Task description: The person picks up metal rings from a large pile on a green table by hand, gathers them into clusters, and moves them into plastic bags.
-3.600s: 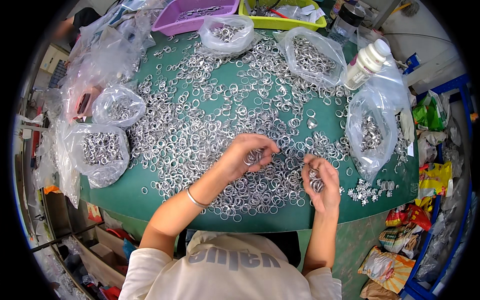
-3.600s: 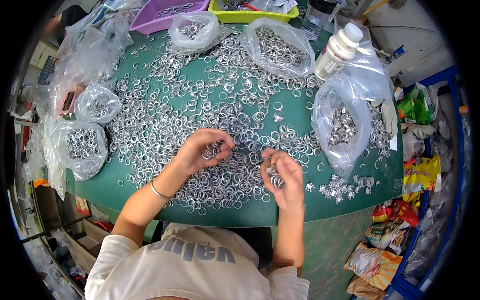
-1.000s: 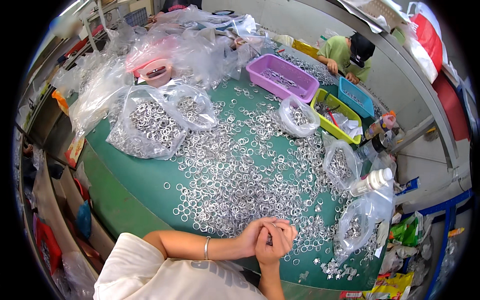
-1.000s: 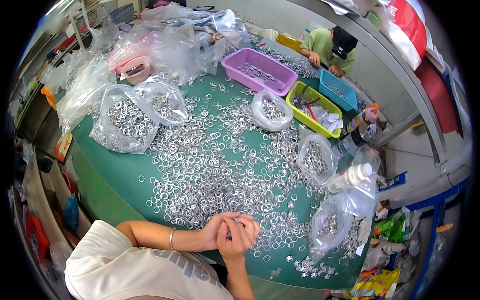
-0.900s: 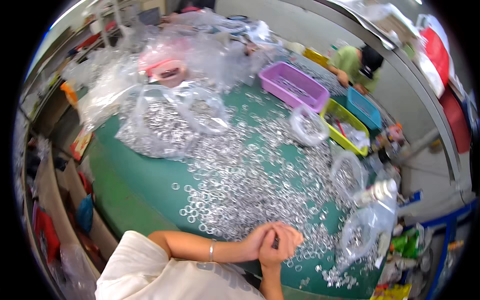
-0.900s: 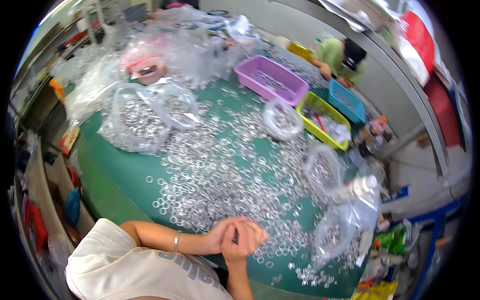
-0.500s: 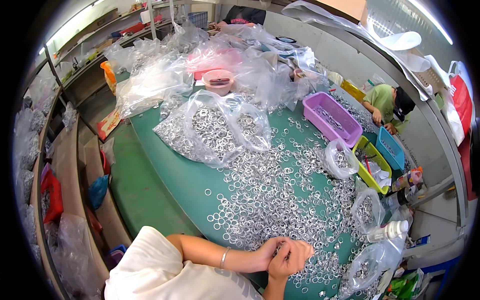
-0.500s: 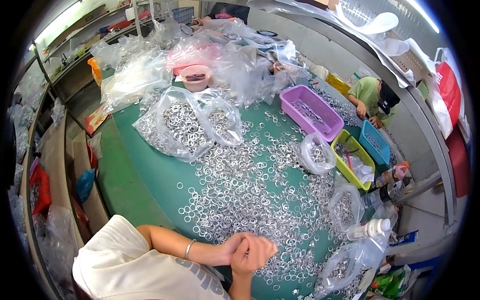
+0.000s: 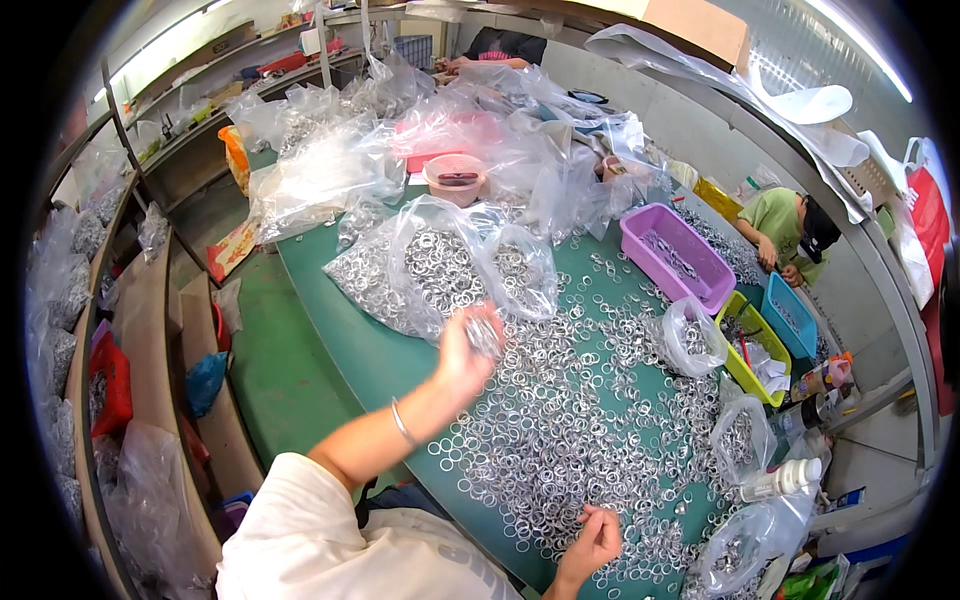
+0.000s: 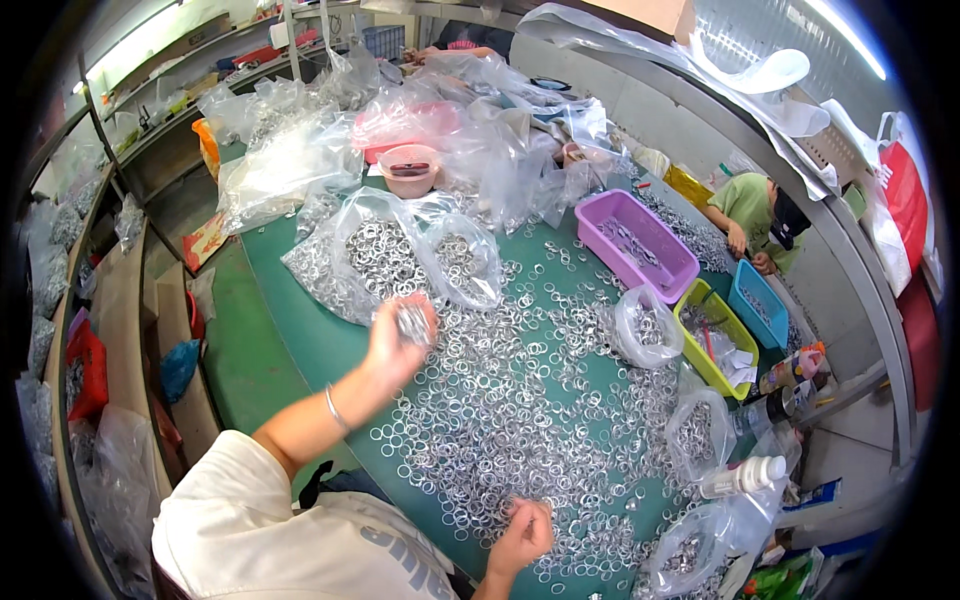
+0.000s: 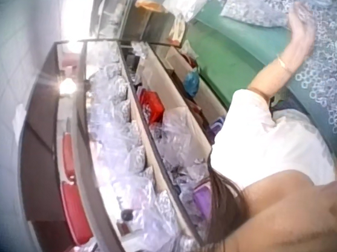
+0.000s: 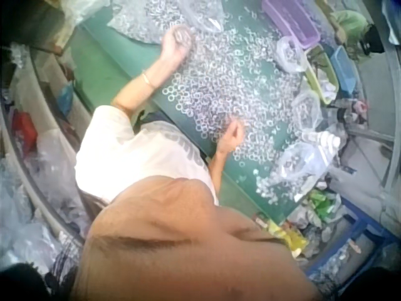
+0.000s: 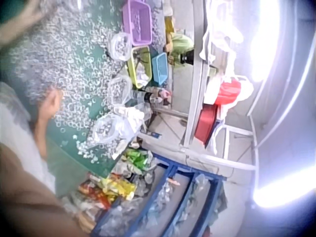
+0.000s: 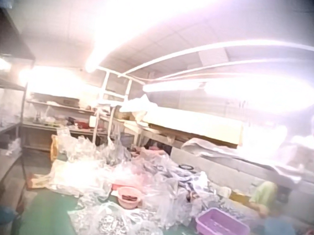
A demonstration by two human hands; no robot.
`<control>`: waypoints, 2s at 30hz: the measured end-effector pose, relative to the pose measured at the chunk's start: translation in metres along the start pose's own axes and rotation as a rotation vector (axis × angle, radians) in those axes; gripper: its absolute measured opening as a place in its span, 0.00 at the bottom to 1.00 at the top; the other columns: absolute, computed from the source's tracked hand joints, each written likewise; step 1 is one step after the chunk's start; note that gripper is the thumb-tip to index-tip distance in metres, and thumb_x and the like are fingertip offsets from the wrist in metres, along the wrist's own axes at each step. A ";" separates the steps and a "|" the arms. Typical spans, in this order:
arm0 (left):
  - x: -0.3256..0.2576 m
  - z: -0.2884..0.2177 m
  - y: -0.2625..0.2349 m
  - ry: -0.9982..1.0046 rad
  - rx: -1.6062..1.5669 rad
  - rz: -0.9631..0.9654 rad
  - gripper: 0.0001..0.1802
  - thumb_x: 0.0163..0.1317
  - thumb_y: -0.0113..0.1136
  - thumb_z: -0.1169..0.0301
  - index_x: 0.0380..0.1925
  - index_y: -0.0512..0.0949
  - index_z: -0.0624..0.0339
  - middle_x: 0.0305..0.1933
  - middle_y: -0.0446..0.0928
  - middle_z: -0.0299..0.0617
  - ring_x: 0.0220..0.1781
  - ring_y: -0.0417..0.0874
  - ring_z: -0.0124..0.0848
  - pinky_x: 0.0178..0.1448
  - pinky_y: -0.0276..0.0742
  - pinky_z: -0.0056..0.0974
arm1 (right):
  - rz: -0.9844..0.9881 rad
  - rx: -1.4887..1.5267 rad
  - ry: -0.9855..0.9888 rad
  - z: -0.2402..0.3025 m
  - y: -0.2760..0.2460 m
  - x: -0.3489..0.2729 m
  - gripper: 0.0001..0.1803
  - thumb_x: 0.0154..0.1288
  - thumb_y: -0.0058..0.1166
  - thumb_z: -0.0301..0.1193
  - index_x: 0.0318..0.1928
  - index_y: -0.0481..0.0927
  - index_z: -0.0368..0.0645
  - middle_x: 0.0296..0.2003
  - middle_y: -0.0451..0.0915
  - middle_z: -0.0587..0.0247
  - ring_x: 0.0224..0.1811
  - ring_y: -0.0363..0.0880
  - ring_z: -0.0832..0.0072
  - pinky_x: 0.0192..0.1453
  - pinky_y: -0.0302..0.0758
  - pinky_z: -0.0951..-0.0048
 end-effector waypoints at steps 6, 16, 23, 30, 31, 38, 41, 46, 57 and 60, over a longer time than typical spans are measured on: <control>0.052 -0.151 0.037 0.979 1.036 -0.037 0.22 0.69 0.36 0.62 0.51 0.70 0.69 0.48 0.75 0.49 0.53 0.73 0.38 0.61 0.64 0.39 | 0.030 -0.078 0.042 -0.032 -0.019 -0.013 0.11 0.66 0.44 0.24 0.28 0.75 0.31 0.24 0.73 0.64 0.26 0.68 0.82 0.32 0.65 0.80; 0.004 -0.132 0.057 1.179 1.144 0.082 0.20 0.65 0.48 0.74 0.56 0.66 0.67 0.60 0.66 0.47 0.63 0.65 0.34 0.65 0.58 0.37 | -0.472 -0.109 0.205 -0.044 -0.159 -0.026 0.10 0.67 0.46 0.25 0.32 0.77 0.32 0.26 0.75 0.66 0.28 0.68 0.84 0.36 0.66 0.81; -0.110 0.105 0.065 0.323 1.504 0.809 0.13 0.52 0.56 0.83 0.39 0.76 0.62 0.43 0.74 0.40 0.45 0.75 0.31 0.51 0.70 0.33 | -0.167 -0.586 0.122 -0.031 -0.141 -0.009 0.06 0.53 0.58 0.20 0.34 0.80 0.36 0.24 0.76 0.61 0.27 0.71 0.72 0.36 0.67 0.74; -0.181 0.233 0.038 0.453 1.898 1.450 0.21 0.50 0.62 0.77 0.46 0.74 0.57 0.55 0.67 0.46 0.57 0.66 0.45 0.57 0.63 0.46 | 0.045 -0.722 -0.035 -0.023 -0.088 0.013 0.08 0.52 0.59 0.23 0.35 0.80 0.39 0.31 0.77 0.59 0.36 0.72 0.63 0.41 0.66 0.65; -0.180 0.229 0.041 0.464 1.850 1.432 0.21 0.50 0.62 0.77 0.47 0.74 0.58 0.55 0.67 0.46 0.57 0.66 0.45 0.57 0.63 0.45 | 0.042 -0.729 -0.038 -0.025 -0.088 0.012 0.08 0.52 0.59 0.23 0.35 0.80 0.39 0.32 0.77 0.58 0.36 0.72 0.62 0.42 0.66 0.65; -0.111 0.020 0.046 1.001 1.514 0.410 0.24 0.48 0.65 0.77 0.46 0.69 0.62 0.48 0.65 0.46 0.50 0.66 0.38 0.56 0.61 0.41 | 0.212 -0.500 0.012 -0.031 -0.051 0.013 0.09 0.55 0.56 0.22 0.38 0.78 0.37 0.31 0.76 0.56 0.33 0.73 0.63 0.38 0.69 0.67; -0.108 -0.102 0.023 1.469 1.487 -0.274 0.33 0.49 0.68 0.72 0.52 0.62 0.65 0.46 0.62 0.43 0.46 0.64 0.34 0.55 0.60 0.40 | 0.437 -0.182 0.143 -0.032 0.008 0.020 0.13 0.60 0.55 0.25 0.45 0.75 0.35 0.32 0.78 0.57 0.32 0.76 0.71 0.34 0.73 0.72; -0.015 -0.143 -0.055 0.930 1.247 -0.420 0.38 0.47 0.71 0.58 0.49 0.62 0.71 0.36 0.68 0.42 0.37 0.70 0.29 0.42 0.70 0.34 | 0.871 0.155 0.440 -0.041 0.218 0.049 0.28 0.66 0.50 0.38 0.56 0.61 0.29 0.37 0.78 0.50 0.29 0.80 0.72 0.24 0.75 0.77; -0.008 -0.195 -0.002 0.852 0.885 -0.103 0.13 0.64 0.51 0.65 0.20 0.67 0.53 0.15 0.66 0.29 0.13 0.65 0.18 0.16 0.59 0.25 | 0.744 -0.231 -0.269 0.027 0.375 0.129 0.28 0.67 0.39 0.43 0.20 0.77 0.33 0.18 0.76 0.47 0.22 0.77 0.55 0.31 0.70 0.60; -0.021 -0.237 0.024 0.915 0.681 -0.043 0.14 0.64 0.52 0.65 0.19 0.67 0.54 0.15 0.64 0.29 0.13 0.64 0.19 0.16 0.58 0.24 | 0.756 -0.140 -0.329 0.090 0.394 0.137 0.26 0.68 0.39 0.41 0.22 0.77 0.33 0.18 0.75 0.45 0.23 0.76 0.52 0.30 0.68 0.58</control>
Point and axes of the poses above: each hand's wrist, its own x-axis towards the middle knuckle, its own y-axis out of the palm, z = x × y, the point moved 9 cm from there along x, towards the middle knuckle
